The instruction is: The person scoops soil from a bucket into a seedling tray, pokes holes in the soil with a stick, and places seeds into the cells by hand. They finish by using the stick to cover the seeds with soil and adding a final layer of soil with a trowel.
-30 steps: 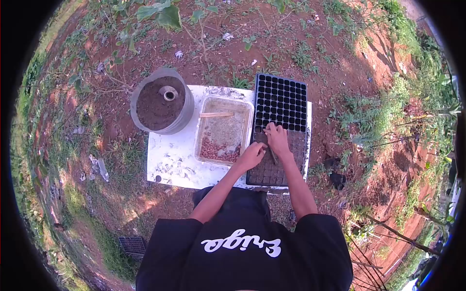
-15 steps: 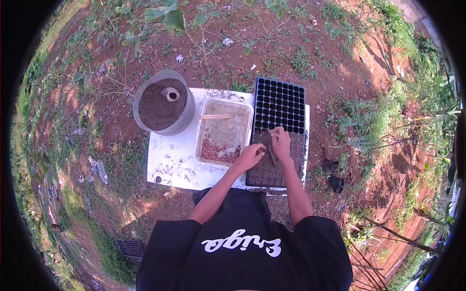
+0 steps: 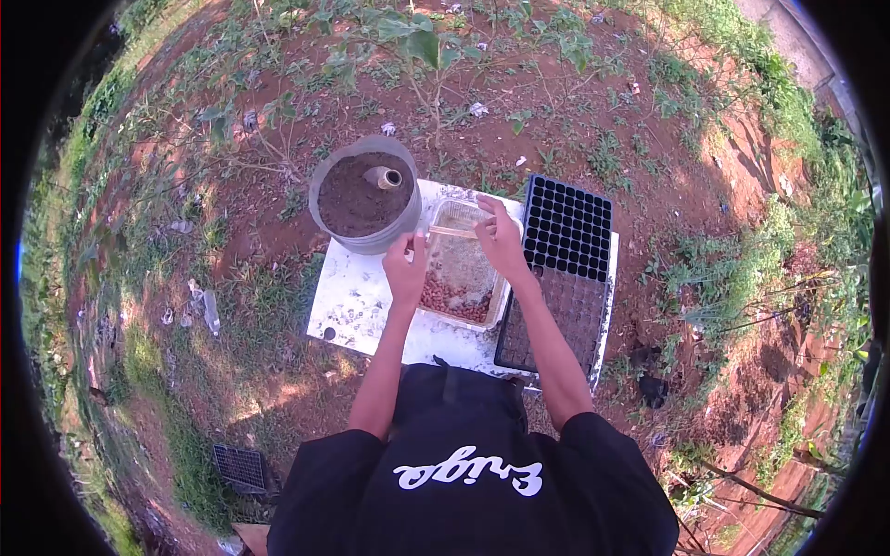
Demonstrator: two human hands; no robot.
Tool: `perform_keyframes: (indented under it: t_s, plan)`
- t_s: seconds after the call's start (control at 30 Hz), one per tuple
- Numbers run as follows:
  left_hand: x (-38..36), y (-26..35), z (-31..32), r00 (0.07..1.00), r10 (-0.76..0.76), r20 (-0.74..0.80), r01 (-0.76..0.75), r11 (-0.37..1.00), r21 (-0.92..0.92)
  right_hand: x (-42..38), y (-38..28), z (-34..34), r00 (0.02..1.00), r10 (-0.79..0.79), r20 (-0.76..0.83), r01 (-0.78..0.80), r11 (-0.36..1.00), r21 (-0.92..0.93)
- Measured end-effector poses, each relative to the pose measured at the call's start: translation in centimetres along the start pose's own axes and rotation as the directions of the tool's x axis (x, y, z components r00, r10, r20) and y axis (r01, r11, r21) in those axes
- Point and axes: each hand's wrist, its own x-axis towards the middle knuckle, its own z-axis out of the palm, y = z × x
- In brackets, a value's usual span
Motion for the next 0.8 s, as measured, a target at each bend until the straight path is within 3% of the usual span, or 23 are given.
perform_keyframes:
  t_s: [0.03, 0.1, 0.17, 0.2, 0.27, 0.3, 0.33, 0.37, 0.43, 0.47, 0.53, 0.6, 0.7, 0.8]
  plan:
    - [1.0, -0.2, -1.2, 1.000, 0.009, -0.015, -0.009, 1.000, 0.004, 1.6, -2.0, 1.3, 0.998, -0.050, 0.040, 0.050, 0.999, 0.001]
    - [3.0, -0.4, -3.4, 0.933, 0.282, -0.222, -0.211, 0.932, 0.295, 4.4, -4.3, 4.0, 0.990, -0.118, 0.080, 0.117, 0.993, 0.009]
    - [4.9, -0.1, -5.5, 0.925, 0.327, -0.195, -0.240, 0.897, 0.370, 6.7, -5.7, 6.4, 0.912, -0.395, 0.112, 0.404, 0.912, -0.067]
    - [5.7, 0.0, -6.5, 0.921, 0.357, -0.153, -0.261, 0.861, 0.436, 7.5, -5.7, 7.3, 0.904, -0.411, 0.113, 0.420, 0.906, -0.060]
    - [7.4, -2.4, -7.6, 0.948, 0.303, -0.092, -0.231, 0.861, 0.454, 9.0, -5.7, 9.0, 0.941, -0.147, 0.305, 0.167, 0.985, -0.042]
    - [8.0, -4.0, -7.6, 0.954, 0.297, -0.044, -0.211, 0.767, 0.606, 9.2, -6.2, 9.5, 0.957, -0.077, 0.281, 0.086, 0.996, -0.019]
    - [8.7, -6.1, -7.5, 0.960, 0.278, 0.001, -0.189, 0.649, 0.737, 9.3, -6.5, 9.9, 0.955, -0.090, 0.282, 0.099, 0.995, -0.018]
    - [9.3, -9.2, -7.4, 0.981, 0.181, 0.063, -0.171, 0.676, 0.716, 9.5, -6.7, 10.3, 0.965, -0.082, 0.250, 0.123, 0.981, -0.152]
    - [9.3, -10.7, -7.4, 0.971, 0.210, 0.110, -0.219, 0.620, 0.753, 9.7, -7.0, 11.4, 0.985, -0.104, 0.141, 0.149, 0.920, -0.362]
    - [9.6, -11.1, -7.4, 0.960, 0.230, 0.162, -0.267, 0.561, 0.784, 10.0, -7.2, 11.9, 0.983, -0.117, 0.141, 0.161, 0.919, -0.359]
    - [9.5, -11.3, -7.6, 0.958, 0.241, 0.155, -0.271, 0.589, 0.761, 10.1, -7.2, 12.7, 0.990, -0.141, 0.000, 0.130, 0.909, -0.395]
    - [9.8, -11.4, -7.6, 0.965, 0.195, 0.173, -0.256, 0.584, 0.770, 10.6, -7.4, 12.7, 0.972, -0.232, 0.038, 0.224, 0.868, -0.443]
    - [9.7, -11.7, -7.1, 0.965, 0.210, 0.157, -0.252, 0.579, 0.775, 11.6, -9.2, 12.6, 0.933, 0.152, 0.325, 0.098, 0.764, -0.638]
    - [9.7, -12.3, -6.9, 0.965, 0.216, 0.149, -0.249, 0.571, 0.782, 11.3, -6.8, 15.1, 0.944, 0.038, 0.327, 0.217, 0.677, -0.703]
